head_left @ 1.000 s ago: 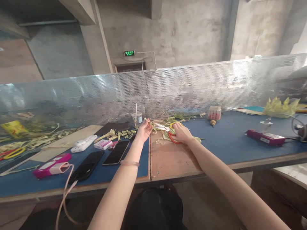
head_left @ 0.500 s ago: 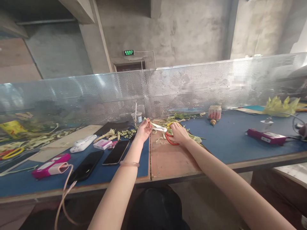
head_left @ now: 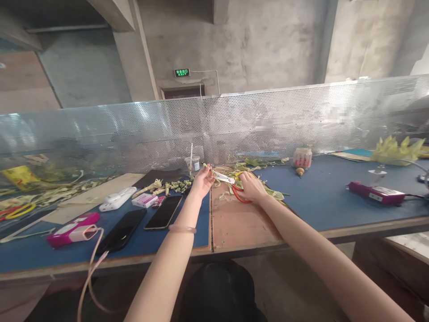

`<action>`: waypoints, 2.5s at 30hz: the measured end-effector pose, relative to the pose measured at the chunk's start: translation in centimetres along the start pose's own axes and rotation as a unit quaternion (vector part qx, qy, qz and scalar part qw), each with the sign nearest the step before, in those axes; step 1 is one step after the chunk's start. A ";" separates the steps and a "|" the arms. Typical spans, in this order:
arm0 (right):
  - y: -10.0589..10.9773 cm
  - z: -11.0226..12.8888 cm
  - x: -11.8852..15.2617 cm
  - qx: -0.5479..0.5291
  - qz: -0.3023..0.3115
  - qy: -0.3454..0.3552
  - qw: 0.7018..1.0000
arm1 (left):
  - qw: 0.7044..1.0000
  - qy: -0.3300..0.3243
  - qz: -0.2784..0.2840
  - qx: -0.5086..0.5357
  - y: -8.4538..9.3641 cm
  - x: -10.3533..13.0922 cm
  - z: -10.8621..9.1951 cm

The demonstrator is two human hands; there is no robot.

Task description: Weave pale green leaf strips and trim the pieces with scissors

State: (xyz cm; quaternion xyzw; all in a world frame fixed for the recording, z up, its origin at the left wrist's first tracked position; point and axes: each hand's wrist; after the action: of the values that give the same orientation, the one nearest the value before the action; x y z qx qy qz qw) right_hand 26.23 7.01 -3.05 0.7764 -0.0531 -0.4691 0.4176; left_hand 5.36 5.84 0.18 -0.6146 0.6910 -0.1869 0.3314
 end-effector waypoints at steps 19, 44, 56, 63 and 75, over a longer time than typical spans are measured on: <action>0.1 0.2 -0.1 0.005 0.010 -0.012 1.000 | 1.000 -0.014 0.020 -0.003 0.3 -0.3 0.1; -0.5 -0.3 -0.1 0.031 0.002 -0.031 0.999 | 1.000 -0.007 0.013 -0.006 0.4 -0.3 0.3; 0.0 0.2 0.0 0.028 0.005 -0.016 0.999 | 0.999 -0.012 0.030 -0.016 0.4 -0.3 0.4; 0.0 0.4 -0.1 0.021 -0.003 -0.017 1.000 | 0.999 -0.014 0.024 -0.023 0.4 -0.4 0.5; 0.2 0.3 -0.1 0.025 0.001 -0.024 0.999 | 0.999 -0.013 0.021 -0.023 0.7 -0.6 0.5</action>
State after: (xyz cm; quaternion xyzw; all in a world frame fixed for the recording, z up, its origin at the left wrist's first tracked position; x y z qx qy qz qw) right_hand 26.02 6.71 -2.92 0.7748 -0.0757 -0.4861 0.3971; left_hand 5.19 6.59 -0.47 -0.6094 0.7038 -0.1563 0.3299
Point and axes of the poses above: each hand's wrist, its own x-axis away from the middle knuckle, its own y-axis out of the back of the hand, z = x × y, and after that the axes turned 6 degrees about y, right-handed
